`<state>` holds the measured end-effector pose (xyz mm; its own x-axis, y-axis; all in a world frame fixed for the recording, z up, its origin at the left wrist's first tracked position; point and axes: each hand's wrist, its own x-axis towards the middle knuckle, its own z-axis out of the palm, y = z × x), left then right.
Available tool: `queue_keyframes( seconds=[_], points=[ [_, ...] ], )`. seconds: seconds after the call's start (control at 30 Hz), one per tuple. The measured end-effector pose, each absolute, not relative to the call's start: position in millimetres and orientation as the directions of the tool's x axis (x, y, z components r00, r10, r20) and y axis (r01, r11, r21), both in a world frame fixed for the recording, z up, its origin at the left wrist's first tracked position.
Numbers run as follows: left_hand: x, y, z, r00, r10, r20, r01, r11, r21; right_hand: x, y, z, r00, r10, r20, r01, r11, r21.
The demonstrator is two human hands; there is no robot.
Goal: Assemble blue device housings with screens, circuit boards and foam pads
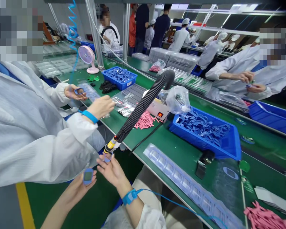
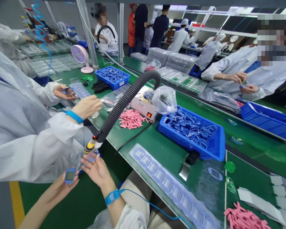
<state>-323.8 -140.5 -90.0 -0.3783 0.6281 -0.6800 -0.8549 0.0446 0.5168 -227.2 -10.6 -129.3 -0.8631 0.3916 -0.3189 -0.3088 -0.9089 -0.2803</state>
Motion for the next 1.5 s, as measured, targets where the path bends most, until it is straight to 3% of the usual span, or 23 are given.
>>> queue_keyframes(
  seconds=[0.13,0.3,0.43,0.63,0.73,0.97,1.1,1.2,1.5],
  points=[
    [-343.3,-151.2,-81.6,-0.446,0.567,-0.692,-0.832,0.021,0.554,-235.2,-22.4,-125.0,-0.892,0.319,-0.321,-0.239,-0.934,-0.266],
    [-334.1,-109.1,-81.6,-0.425,0.574,-0.700,-0.812,0.101,0.575,-201.8,-40.9,-141.4,-0.852,0.307,-0.424,-0.192,-0.937,-0.293],
    [-303.1,-76.7,-78.8,-0.345,0.625,-0.700,-0.802,0.192,0.566,-147.6,-49.4,-129.9,-0.783,0.396,-0.480,-0.279,-0.913,-0.299],
    [-237.1,-59.9,-37.9,-0.189,0.727,-0.660,-0.816,0.257,0.518,-56.5,-30.1,-62.1,-0.647,0.622,-0.441,-0.520,-0.783,-0.342],
    [-189.6,-47.8,-9.5,-0.060,0.799,-0.598,-0.855,0.269,0.444,-17.2,-12.9,-26.7,-0.530,0.747,-0.402,-0.643,-0.663,-0.383],
    [-77.7,-10.0,34.7,0.211,0.873,-0.440,-0.902,0.347,0.256,45.7,9.5,20.8,-0.225,0.918,-0.327,-0.722,-0.382,-0.577],
    [-37.3,-1.4,38.1,0.287,0.872,-0.397,-0.912,0.375,0.166,71.3,14.1,27.2,-0.109,0.949,-0.296,-0.781,-0.266,-0.566],
    [-20.9,0.0,41.2,0.317,0.851,-0.419,-0.887,0.422,0.186,85.3,14.6,28.0,-0.053,0.956,-0.289,-0.806,-0.212,-0.552],
    [-5.3,-0.2,43.8,0.261,0.849,-0.460,-0.904,0.382,0.191,102.8,12.2,26.7,0.074,0.971,-0.226,-0.683,-0.115,-0.721]
  ],
)
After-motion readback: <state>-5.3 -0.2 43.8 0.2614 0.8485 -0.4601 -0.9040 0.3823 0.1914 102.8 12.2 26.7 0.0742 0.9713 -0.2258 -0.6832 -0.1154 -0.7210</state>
